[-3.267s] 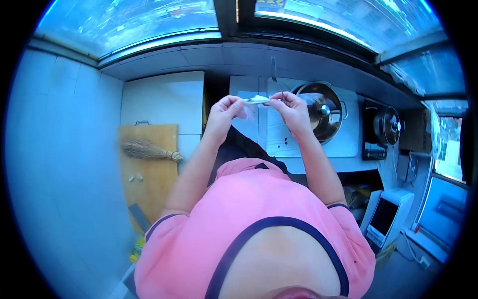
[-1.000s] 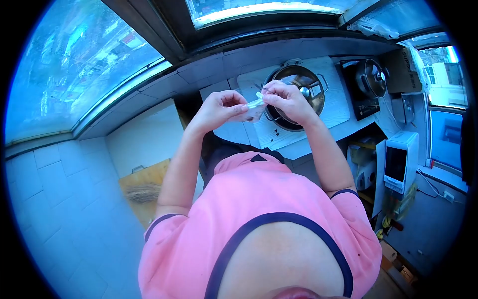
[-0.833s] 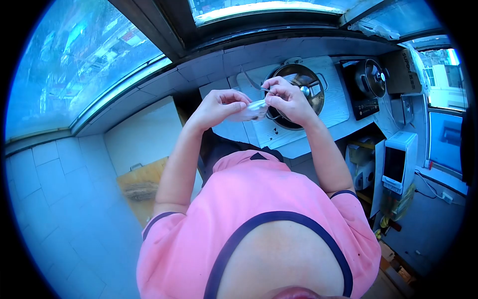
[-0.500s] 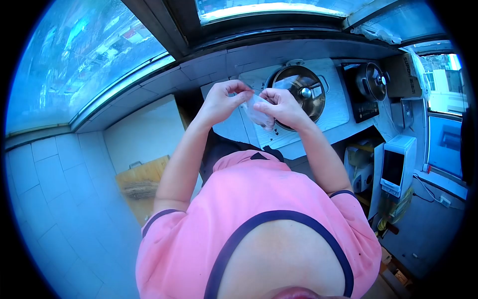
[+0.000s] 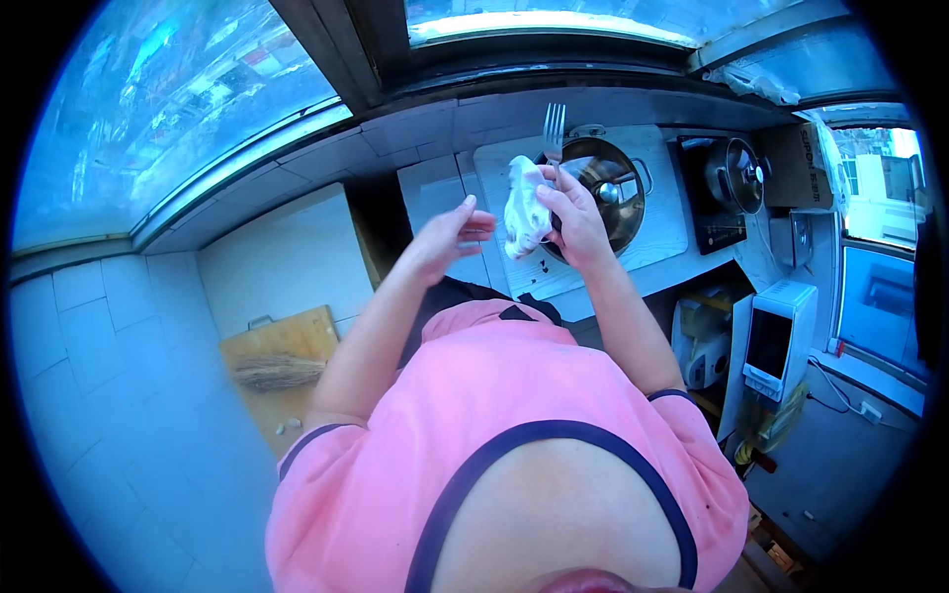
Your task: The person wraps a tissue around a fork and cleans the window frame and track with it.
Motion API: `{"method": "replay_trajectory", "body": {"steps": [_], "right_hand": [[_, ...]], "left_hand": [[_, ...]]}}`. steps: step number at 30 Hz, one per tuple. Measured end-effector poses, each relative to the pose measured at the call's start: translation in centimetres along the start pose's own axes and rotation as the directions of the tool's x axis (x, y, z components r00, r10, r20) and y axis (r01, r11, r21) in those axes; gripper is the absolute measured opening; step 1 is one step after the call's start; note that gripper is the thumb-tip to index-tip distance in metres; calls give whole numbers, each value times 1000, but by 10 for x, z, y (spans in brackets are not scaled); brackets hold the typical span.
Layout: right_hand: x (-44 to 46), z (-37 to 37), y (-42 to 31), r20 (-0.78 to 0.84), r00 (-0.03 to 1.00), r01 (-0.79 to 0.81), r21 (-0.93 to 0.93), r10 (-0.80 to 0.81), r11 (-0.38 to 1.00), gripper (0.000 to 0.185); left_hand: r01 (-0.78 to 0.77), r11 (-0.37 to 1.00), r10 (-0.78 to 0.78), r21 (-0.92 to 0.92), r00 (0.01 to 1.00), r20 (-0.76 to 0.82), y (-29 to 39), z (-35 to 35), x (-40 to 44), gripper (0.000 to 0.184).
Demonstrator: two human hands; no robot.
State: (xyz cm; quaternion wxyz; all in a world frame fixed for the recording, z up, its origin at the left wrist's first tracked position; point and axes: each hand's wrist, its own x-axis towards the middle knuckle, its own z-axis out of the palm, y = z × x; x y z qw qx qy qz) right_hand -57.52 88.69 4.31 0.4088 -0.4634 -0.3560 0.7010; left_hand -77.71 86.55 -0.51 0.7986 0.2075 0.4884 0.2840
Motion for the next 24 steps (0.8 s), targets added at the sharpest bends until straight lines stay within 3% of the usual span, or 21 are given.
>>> {"method": "replay_trajectory", "body": {"steps": [1, 3, 4, 6, 8, 13, 15, 18, 20, 24], "right_hand": [[0, 0, 1, 1, 1000, -3, -2, 3, 1000, 26], [-1, -2, 3, 30, 999, 41, -56, -39, 998, 31], [-3, -3, 5, 29, 999, 35, -61, -34, 998, 31], [-4, -5, 5, -13, 993, 115, -185, -119, 976, 34], [-6, -8, 1, -14, 992, 117, -175, -122, 977, 36], [-5, -8, 6, 13, 987, 160, -255, -162, 954, 38], [-5, -3, 7, 52, 983, 185, -357, -178, 916, 38], [-11, 5, 8, 113, 991, 113, -416, -72, 902, 38], [-11, 12, 16, 179, 947, 322, -495, -267, 807, 38], [-11, 7, 19, -5, 923, 296, -632, -386, 716, 35]], "left_hand": [[1, 1000, -1, -4, 1000, -1, -3, 5, 0, 32], [99, 900, 2, -424, 973, 230, -8, 15, 2, 27], [102, 897, 1, -430, 973, 232, -12, 15, 5, 27], [-62, 896, 131, -441, 983, 128, -16, 15, 13, 23], [-91, 882, 152, -462, 984, 96, -11, 11, 9, 20], [-119, 981, 102, -154, 989, -110, -11, 8, 3, 35], [-96, 980, 88, -172, 995, -54, -7, 14, -5, 36], [-38, 966, 56, -254, 996, 67, -2, 25, -11, 34], [3, 948, 30, -318, 995, 99, -1, 27, -7, 29], [-50, 951, 58, -307, 998, 17, -6, 30, -6, 24]]}}
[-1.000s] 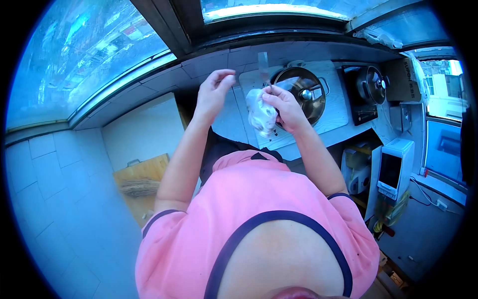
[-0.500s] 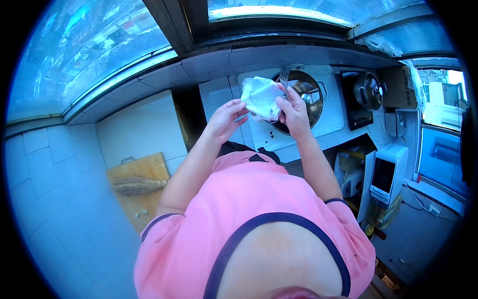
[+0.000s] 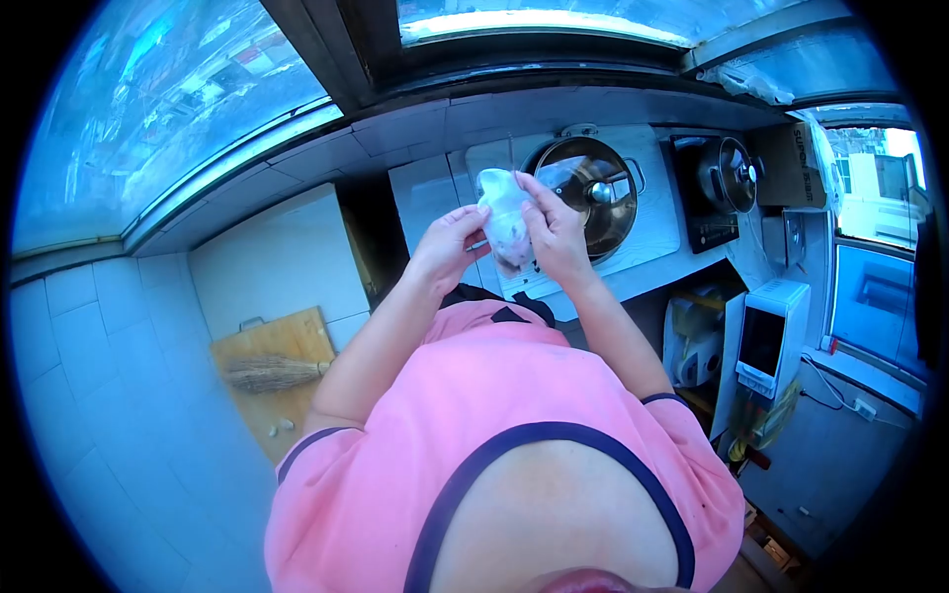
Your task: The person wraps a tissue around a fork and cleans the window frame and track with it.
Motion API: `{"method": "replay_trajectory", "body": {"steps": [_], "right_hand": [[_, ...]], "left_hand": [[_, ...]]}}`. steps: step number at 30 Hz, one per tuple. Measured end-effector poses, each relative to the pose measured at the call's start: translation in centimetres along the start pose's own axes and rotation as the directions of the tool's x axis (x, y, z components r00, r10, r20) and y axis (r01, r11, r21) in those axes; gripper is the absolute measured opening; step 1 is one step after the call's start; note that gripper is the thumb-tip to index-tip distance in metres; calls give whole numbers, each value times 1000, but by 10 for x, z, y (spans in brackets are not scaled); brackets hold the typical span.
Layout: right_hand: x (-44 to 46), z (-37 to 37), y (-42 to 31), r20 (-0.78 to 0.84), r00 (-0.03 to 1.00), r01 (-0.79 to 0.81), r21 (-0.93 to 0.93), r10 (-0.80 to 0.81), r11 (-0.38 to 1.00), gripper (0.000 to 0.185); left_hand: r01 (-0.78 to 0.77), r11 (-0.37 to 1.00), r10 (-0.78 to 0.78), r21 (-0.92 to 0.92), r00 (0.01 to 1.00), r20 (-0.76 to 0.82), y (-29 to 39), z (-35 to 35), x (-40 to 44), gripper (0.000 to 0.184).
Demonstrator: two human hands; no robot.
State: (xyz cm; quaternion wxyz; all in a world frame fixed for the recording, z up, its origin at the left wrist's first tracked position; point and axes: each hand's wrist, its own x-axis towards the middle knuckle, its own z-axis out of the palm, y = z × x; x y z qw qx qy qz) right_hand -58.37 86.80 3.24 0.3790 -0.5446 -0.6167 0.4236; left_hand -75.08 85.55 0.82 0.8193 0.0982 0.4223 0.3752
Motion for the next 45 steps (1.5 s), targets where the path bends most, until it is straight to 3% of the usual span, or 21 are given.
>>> {"method": "replay_trajectory", "body": {"steps": [3, 6, 8, 9, 11, 12, 15, 17, 18, 20, 21, 23, 26, 27, 29, 32, 35, 39, 42, 44, 45], "right_hand": [[-4, -1, 14, -25, 996, -81, 14, 81, 997, 33], [-11, -11, 22, -72, 981, -176, 44, 178, 983, 30], [-8, -18, 26, -141, 962, -175, 334, 233, 926, 12], [-5, -22, 18, -157, 972, -121, 304, 175, 945, 10], [0, -25, -3, -156, 987, -7, 213, 41, 977, 12], [3, -25, -8, -105, 991, 99, 125, -86, 987, 11], [11, -26, -33, -12, 994, 108, -26, -108, 994, 16], [19, -28, -24, 131, 991, -15, -133, 32, 991, 21], [20, -28, -18, 133, 991, -13, -133, 31, 991, 21], [20, -31, -7, 227, 936, -300, 114, 269, 947, 23], [19, -32, -8, 229, 936, -296, 110, 266, 949, 23], [13, -34, -13, 127, 975, -196, 93, 184, 976, 23], [7, -36, -19, 89, 986, -150, 101, 141, 983, 24], [5, -36, -15, 74, 990, -125, 95, 118, 988, 25], [0, -36, -17, 102, 988, -125, 85, 117, 988, 25], [-10, -40, -19, 161, 981, -117, 25, 112, 993, 23], [-17, -44, -21, 206, 970, -125, -20, 126, 992, 18], [-22, -47, -39, 215, 965, -151, -15, 151, 988, 16], [-17, -49, -43, 114, 993, 30, -182, -9, 983, 14], [-7, -56, -35, 31, 999, 31, -216, -25, 976, 13], [-3, -58, -31, 26, 1000, -6, -180, 11, 984, 14]], "left_hand": [[-74, 997, 74, -6, 995, -61, 3, -1, 1, 22], [-121, 990, 121, 67, 993, 15, 6, -11, 9, 24], [-144, 907, 159, 395, 987, -7, 16, -6, 5, 23], [-138, 905, 153, 403, 988, -3, 20, -3, 4, 23], [-293, 678, 273, 674, 952, 139, 26, 1, 3, 24], [-292, 671, 264, 682, 953, 148, 29, 3, 5, 24], [-418, 535, 285, 734, 907, 309, 39, 8, 10, 25], [-464, 402, 305, 789, 881, 363, 44, 14, 9, 21], [-464, 401, 307, 790, 880, 362, 44, 13, 11, 21], [-449, 537, 358, 714, 888, 289, 40, 10, 17, 21], [-453, 538, 363, 711, 886, 289, 38, 8, 19, 21], [-478, 607, 573, 635, 817, 68, 27, -3, 22, 27], [-229, 791, 287, 567, 958, -14, 5, -12, 23, 38], [-231, 798, 290, 557, 957, -19, 0, -6, 23, 38], [-87, 993, 80, 85, 993, 85, -8, 7, 25, 42], [-26, 997, 43, -74, 970, 239, -15, 13, 32, 43], [-68, 988, 96, -140, 974, 206, -19, 14, 36, 42], [-76, 989, 99, -125, 977, 190, -12, 18, 35, 43], [-136, 991, 131, 16, 977, 169, -14, 19, 37, 39], [-172, 934, 127, 312, 979, 159, -7, 23, 30, 33], [-171, 927, 114, 333, 977, 181, -4, 27, 24, 28]]}}
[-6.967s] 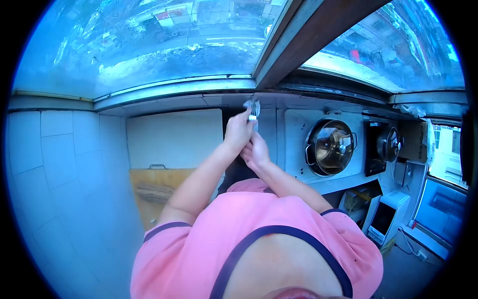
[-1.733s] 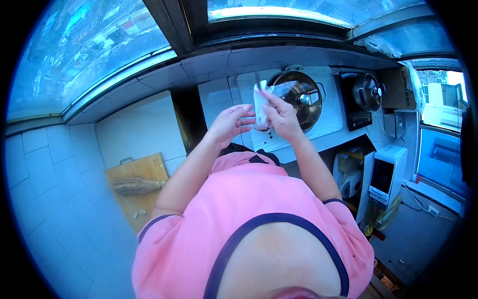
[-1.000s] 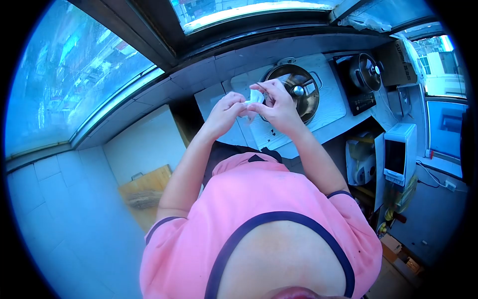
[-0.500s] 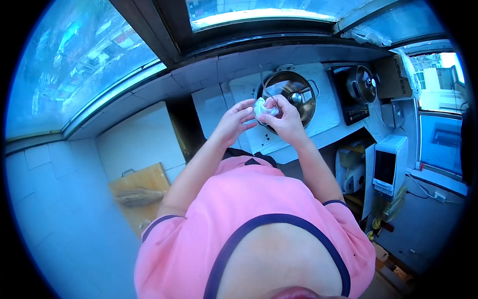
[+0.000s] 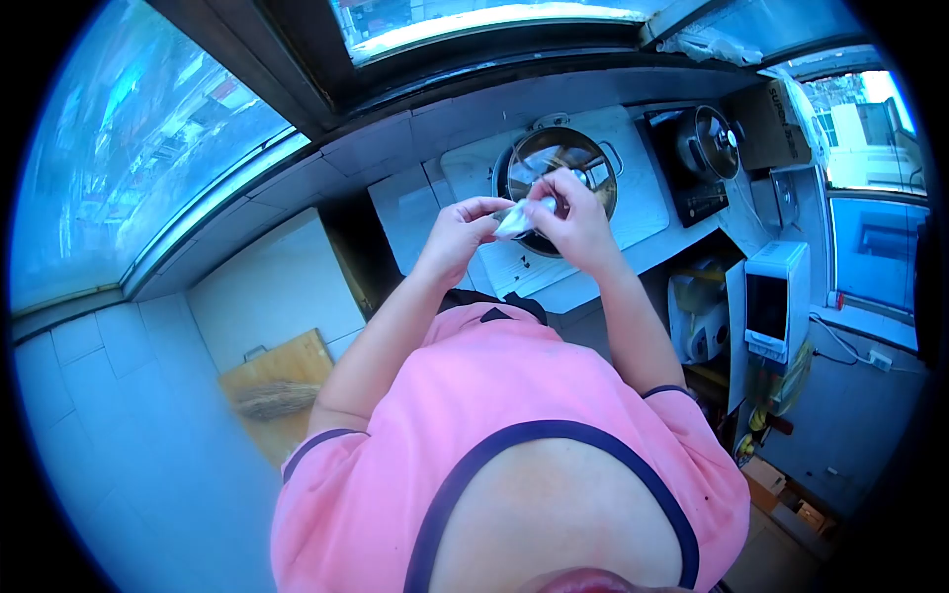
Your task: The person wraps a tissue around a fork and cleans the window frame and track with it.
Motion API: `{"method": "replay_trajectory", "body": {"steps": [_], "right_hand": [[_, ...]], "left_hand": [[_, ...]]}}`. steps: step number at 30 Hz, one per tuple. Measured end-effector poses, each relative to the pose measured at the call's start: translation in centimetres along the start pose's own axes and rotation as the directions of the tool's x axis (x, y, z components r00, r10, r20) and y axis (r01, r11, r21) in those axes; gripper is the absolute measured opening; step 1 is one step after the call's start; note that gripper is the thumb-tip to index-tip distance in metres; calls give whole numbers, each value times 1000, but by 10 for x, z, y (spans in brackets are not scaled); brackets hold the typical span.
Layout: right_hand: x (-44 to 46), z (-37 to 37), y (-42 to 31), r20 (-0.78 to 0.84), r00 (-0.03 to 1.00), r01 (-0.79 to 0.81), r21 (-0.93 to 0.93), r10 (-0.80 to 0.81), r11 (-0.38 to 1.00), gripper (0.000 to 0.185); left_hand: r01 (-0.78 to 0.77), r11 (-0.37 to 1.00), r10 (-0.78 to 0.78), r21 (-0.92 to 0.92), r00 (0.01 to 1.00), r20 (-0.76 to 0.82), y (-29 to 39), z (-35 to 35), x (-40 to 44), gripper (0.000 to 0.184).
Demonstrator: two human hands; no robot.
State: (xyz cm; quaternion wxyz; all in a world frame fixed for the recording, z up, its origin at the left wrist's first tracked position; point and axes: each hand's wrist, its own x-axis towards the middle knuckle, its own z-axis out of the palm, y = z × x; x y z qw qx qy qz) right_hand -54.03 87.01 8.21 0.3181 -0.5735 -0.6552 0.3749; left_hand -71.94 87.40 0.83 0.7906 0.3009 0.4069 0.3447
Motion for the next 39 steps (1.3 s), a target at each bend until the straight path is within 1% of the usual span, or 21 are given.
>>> {"method": "replay_trajectory", "body": {"steps": [1, 4, 5, 7, 10, 11, 13, 14, 15, 17, 19, 21, 23, 24, 25, 26, 29, 33, 35, 37, 39], "right_hand": [[4, 0, 6, -6, 1000, 3, 10, -3, 1000, 16], [8, 5, 20, -14, 1000, -9, 137, 11, 991, 21], [8, 5, 21, -29, 999, -40, 107, 44, 993, 22], [7, 6, 21, -58, 995, -70, 82, 75, 994, 24], [1, 10, 27, -313, 947, -36, 121, 72, 992, 23], [0, 10, 31, -319, 945, -35, 123, 73, 992, 23], [-3, 9, 34, -296, 948, 10, 405, 121, 914, 19], [-7, 11, 33, -207, 969, -40, 398, 132, 917, 17], [-13, 10, 23, -161, 983, -54, 205, 88, 977, 21], [-20, 12, 11, -45, 996, -76, 26, 77, 997, 27], [-23, 23, 21, -2, 981, -192, 196, 196, 962, 32], [-24, 32, 37, 86, 971, -235, 504, 222, 831, 30], [-27, 28, 30, 179, 945, -322, 660, 274, 679, 27], [-28, 24, 30, 162, 948, -310, 667, 273, 678, 27], [-29, 20, 31, 261, 925, -374, 753, 277, 542, 24], [-31, 18, 32, 358, 897, -437, 810, 260, 390, 22], [-30, 16, 39, 399, 885, -455, 850, 239, 266, 21], [-30, 11, 46, 337, 891, -439, 810, 304, 390, 24], [-33, 16, 52, -41, 936, -252, 613, 349, 749, 30], [-40, 0, 42, -5, 946, -262, 576, 324, 774, 34], [-48, -9, 35, 17, 999, -54, 337, 52, 940, 34]], "left_hand": [[10, 1000, -10, 7, 1000, 6, 6, 3, -5, 28], [136, 904, -84, -405, 986, 143, 13, 0, -9, 31], [141, 908, -89, -395, 985, 147, 14, 1, -11, 31], [-36, 998, 43, -59, 990, 132, 16, 8, -14, 33], [39, 992, -32, -116, 998, 61, 11, 6, -12, 34], [82, 981, -81, -174, 997, 11, 11, 5, -10, 32], [60, 991, -57, -115, 998, 34, 11, 2, -9, 31], [38, 997, -34, -61, 998, 60, 11, 0, -8, 29], [37, 998, -33, -48, 996, 79, 10, -3, -7, 29], [-29, 1000, 28, 6, 990, 138, 8, -8, -5, 24], [-95, 989, 74, 115, 983, 171, 13, -8, -7, 24], [-150, 974, 140, 169, 988, 71, 15, -3, -9, 25], [-195, 963, 188, 184, 981, 51, 21, 7, -12, 27], [-230, 955, 232, 187, 973, 14, 23, 11, -15, 29], [-230, 953, 229, 196, 973, 30, 22, 11, -15, 29], [-141, 982, 132, 128, 988, 78, 19, 8, -14, 33], [3, 995, -17, 96, 989, 147, 16, 4, -11, 40], [-26, 991, 19, 133, 998, 53, 15, 9, -8, 30], [-27, 996, 31, 87, 998, -51, 13, 9, -7, 23], [-47, 993, 68, 109, 978, -196, 12, 7, -3, 24], [-67, 980, 118, 190, 955, -273, 17, 6, -3, 25]]}}
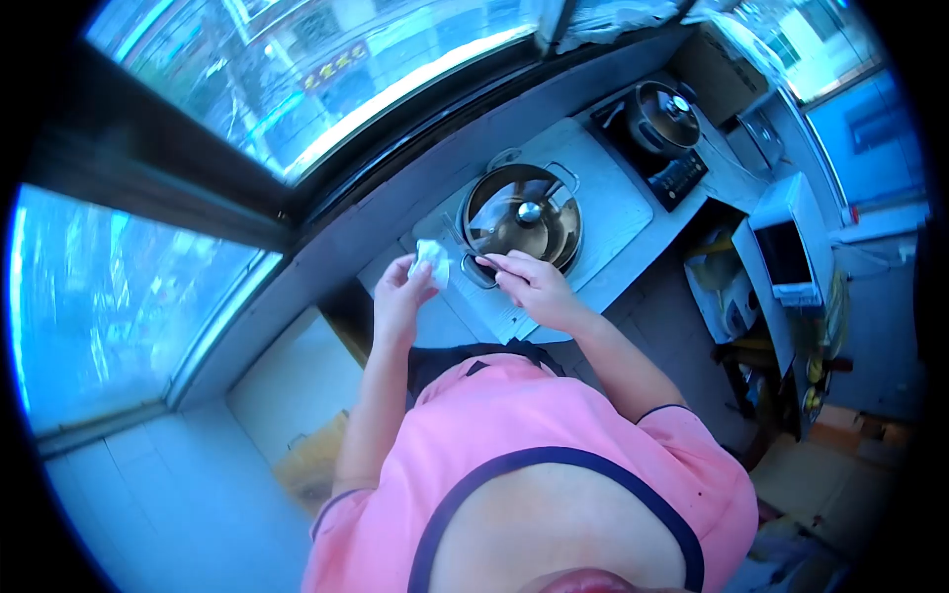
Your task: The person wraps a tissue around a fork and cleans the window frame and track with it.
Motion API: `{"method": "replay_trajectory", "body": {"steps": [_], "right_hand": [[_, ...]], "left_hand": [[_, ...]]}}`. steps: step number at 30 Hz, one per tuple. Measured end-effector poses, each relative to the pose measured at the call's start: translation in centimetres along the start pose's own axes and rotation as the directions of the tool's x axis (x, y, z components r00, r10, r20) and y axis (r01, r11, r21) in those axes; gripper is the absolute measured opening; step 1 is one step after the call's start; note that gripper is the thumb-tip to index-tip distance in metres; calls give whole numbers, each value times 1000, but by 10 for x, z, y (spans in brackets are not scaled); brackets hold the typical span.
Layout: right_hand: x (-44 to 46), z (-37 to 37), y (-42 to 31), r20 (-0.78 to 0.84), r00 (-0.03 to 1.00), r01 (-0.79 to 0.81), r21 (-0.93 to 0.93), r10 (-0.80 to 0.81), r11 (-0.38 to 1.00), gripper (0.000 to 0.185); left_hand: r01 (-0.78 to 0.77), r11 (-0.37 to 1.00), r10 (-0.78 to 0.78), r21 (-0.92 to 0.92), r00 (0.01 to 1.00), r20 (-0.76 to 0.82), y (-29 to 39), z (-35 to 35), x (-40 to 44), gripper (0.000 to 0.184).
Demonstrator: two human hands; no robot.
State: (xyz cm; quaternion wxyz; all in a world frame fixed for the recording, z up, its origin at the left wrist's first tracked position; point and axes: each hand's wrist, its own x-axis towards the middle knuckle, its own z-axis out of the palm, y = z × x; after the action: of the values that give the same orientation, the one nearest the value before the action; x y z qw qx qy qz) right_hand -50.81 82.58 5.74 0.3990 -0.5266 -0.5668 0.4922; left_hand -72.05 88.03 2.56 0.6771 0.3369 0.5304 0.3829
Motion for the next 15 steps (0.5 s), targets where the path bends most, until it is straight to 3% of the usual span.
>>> {"method": "replay_trajectory", "body": {"steps": [2, 4, 5, 6, 8, 9, 12, 15], "right_hand": [[-3, -5, -11, 102, 994, -42, -20, 44, 999, 35], [-1, -8, -16, 102, 989, -97, -110, 109, 989, 36], [1, -12, -23, 121, 957, -233, -216, 262, 948, 39], [2, -10, -22, 134, 956, -228, -224, 262, 947, 39], [1, -5, -19, 73, 990, 132, -235, -118, 963, 40], [2, -7, -20, 119, 978, 205, -406, -171, 891, 39], [6, -1, -17, 75, 963, 256, -558, -260, 789, 37], [9, 2, -14, 107, 959, 273, -598, -263, 754, 41]], "left_hand": [[-12, 999, 12, -37, 1000, -19, 5, -3, 0, 25], [-45, 983, 48, -178, 999, 10, 8, -3, 5, 25], [-74, 980, 79, -187, 997, 18, 12, -2, 4, 24], [-78, 977, 80, -197, 997, 5, 13, -2, 3, 24], [-91, 975, 99, -204, 995, 29, 16, -3, 2, 26], [-90, 974, 98, -207, 995, 30, 19, -2, 0, 26], [-123, 983, 122, -133, 992, -11, 25, 2, -5, 26], [-180, 983, 179, -40, 983, -31, 23, 2, -3, 26]]}}
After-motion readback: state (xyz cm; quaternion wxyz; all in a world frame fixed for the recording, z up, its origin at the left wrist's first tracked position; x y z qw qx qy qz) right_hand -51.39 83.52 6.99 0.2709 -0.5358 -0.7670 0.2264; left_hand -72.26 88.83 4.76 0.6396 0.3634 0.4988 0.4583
